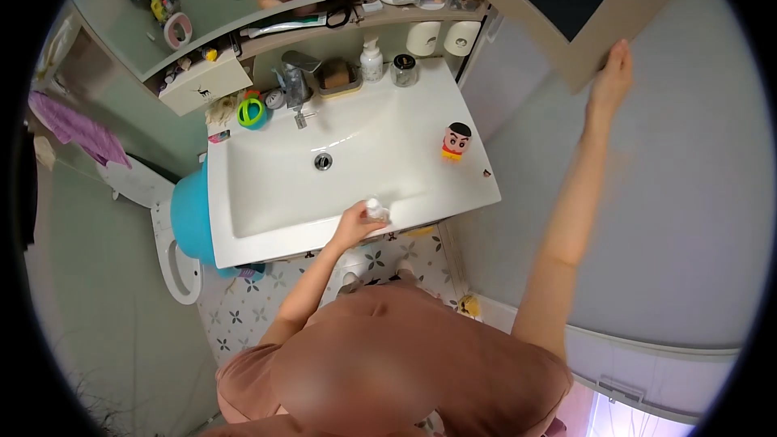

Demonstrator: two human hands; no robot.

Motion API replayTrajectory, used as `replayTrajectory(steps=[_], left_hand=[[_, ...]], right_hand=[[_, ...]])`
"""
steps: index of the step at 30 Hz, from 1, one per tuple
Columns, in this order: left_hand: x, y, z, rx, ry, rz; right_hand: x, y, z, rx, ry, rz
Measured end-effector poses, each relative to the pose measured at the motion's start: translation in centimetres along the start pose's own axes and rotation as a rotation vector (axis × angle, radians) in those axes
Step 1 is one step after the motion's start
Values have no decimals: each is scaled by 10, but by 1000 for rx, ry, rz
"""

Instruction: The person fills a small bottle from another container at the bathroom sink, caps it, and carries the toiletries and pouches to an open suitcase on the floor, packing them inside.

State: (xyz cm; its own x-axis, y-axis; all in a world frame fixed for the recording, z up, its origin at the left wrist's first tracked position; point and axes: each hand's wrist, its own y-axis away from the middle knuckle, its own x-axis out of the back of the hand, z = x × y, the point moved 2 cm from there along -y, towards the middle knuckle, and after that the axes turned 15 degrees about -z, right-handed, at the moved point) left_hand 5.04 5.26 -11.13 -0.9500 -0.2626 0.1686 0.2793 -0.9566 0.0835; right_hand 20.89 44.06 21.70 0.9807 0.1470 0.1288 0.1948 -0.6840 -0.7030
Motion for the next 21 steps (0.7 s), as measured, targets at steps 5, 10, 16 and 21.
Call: replayTrajectory(steps=[5, 10, 16, 21], left_hand=[[35, 50, -17, -108, 304, 264], [60, 123, -14, 6, 322, 452], [56, 173, -8, -48, 429, 608], [53, 194, -1, 33, 514, 633]], right_hand=[[-50, 49, -56, 105, 25, -5], [-158, 80, -118, 425, 104, -199], [-290, 89, -99, 498, 527, -423], [-326, 76, -95, 397, 757, -477]])
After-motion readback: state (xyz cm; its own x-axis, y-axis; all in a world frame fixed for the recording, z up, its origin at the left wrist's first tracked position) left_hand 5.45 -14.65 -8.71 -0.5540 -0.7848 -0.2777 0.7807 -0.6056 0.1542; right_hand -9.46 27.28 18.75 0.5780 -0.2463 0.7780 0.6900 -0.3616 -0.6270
